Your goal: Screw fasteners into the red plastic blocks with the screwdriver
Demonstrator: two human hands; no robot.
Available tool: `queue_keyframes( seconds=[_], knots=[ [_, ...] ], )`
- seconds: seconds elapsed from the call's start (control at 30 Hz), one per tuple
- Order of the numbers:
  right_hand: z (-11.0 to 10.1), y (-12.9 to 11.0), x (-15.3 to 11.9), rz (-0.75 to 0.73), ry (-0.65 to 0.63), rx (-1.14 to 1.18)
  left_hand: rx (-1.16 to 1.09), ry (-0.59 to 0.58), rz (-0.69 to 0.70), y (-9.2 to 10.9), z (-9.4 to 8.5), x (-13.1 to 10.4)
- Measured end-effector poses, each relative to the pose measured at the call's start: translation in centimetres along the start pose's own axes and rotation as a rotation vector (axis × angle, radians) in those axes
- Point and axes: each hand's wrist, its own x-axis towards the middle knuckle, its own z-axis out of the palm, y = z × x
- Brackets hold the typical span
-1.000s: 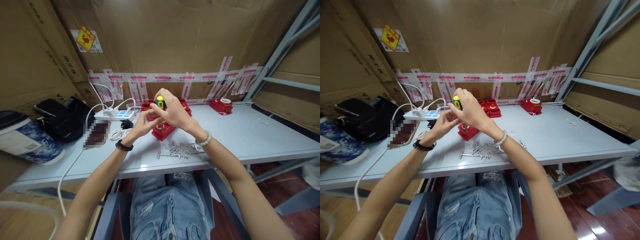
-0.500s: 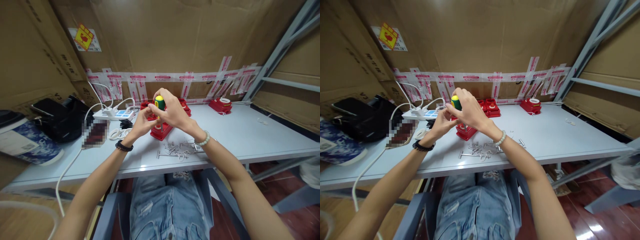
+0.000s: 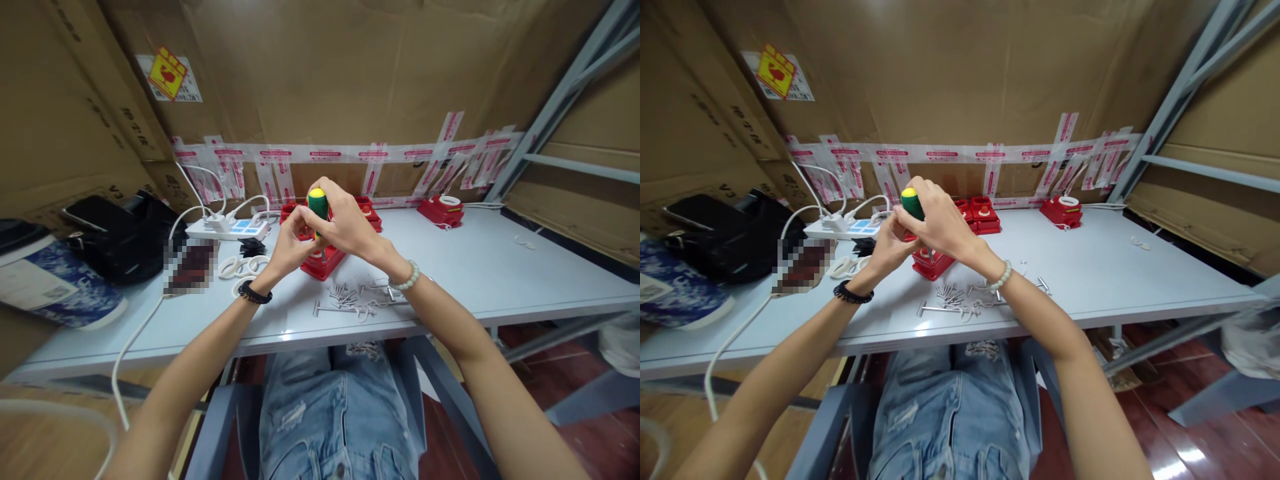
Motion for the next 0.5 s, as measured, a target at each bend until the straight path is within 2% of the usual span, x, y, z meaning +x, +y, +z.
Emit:
queue_keyframes(
  seconds=[0.07,0.17,0.23,0.27,0.4,0.43,0.5],
  knots=[
    [0.1,0.1,0.0,-0.004,0.0,-0.003,-0.025,-0.069,-0.022,0.1,-0.1,-0.1],
    [0.0,0.1,0.0,0.007,0.007,-0.004,-0.057,-0.291,-0.09,0.8,-0.8,-0.4],
    [-0.2,0.0,0.0,0.013,0.005,0.007,-0.039,-0.348,-0.111,1.1,-1.2,-0.4],
    [-0.2,0.0,0.0,0.014,0.006,0.013,-0.018,-0.324,-0.105,1.1,-1.3,-0.4],
    [-0.2,-0.2,-0.1,0.004,0.004,0.024,0.083,-0.083,-0.038,0.3,-0.8,-0.2],
    [-0.1,-0.1,-0.1,0.001,0.004,0.025,0.085,-0.054,-0.03,0.1,-0.6,-0.1],
    [0.0,0.0,-0.1,-0.001,0.003,0.033,0.049,-0.089,-0.033,0.3,-0.5,-0.1]
  ],
)
